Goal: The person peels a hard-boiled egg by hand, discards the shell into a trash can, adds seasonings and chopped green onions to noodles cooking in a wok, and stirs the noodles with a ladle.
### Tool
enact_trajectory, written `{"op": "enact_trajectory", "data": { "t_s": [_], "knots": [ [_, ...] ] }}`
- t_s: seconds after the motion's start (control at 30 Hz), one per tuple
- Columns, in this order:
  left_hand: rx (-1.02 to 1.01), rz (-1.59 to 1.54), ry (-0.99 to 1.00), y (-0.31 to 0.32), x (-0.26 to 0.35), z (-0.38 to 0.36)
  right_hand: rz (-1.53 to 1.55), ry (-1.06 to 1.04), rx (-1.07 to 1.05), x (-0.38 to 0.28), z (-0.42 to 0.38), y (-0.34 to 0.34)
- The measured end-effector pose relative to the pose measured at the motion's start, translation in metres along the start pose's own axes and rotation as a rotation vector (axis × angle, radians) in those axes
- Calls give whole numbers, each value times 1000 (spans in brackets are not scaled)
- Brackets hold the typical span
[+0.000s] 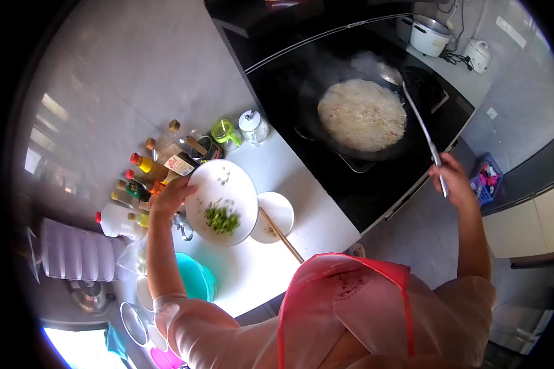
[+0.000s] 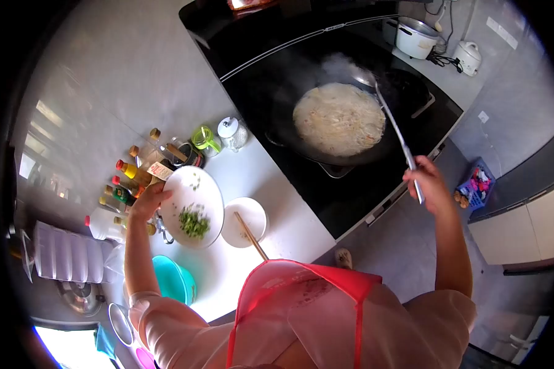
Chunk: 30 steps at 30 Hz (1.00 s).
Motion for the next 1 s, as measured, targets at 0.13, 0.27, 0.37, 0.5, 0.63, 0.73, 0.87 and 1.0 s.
{"op": "enact_trajectory", "data": {
  "t_s": [0.13, 0.27, 0.37, 0.5, 0.63, 0.73, 0.87, 1.0],
  "knots": [
    [-164, -490, 281, 63, 53, 14, -237, 81, -99, 0, 0, -14],
    [-140, -406, 272, 119, 102, 44, -299, -76, 48, -12, -12, -14],
    [-88, -396, 235, 161, 131, 75, -267, -129, -79, -18, -21, -21],
    [-55, -362, 259, 210, 160, 96, -411, -612, -106, 7, -3, 11],
    [-39, -395, 284, 238, 166, 123, -471, -693, 11, 15, 25, 30],
    [-11, -404, 259, 247, 169, 137, -581, -696, 30, 10, 31, 24],
    [36, -331, 255, 251, 181, 139, -637, -630, -29, 5, 25, -22],
    [84, -276, 330, 258, 189, 143, -523, -573, -77, -4, 31, -25]
  ]
}}
Point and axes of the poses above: each hand's wrist, its own z-axis towards the middle knuckle, its own y-axis out of the palm, x = y × z, the point moved 1 cm from there along z, towards the middle knuckle, and after that the axes turned 10 degrees about -z, right-handed, at the moved point
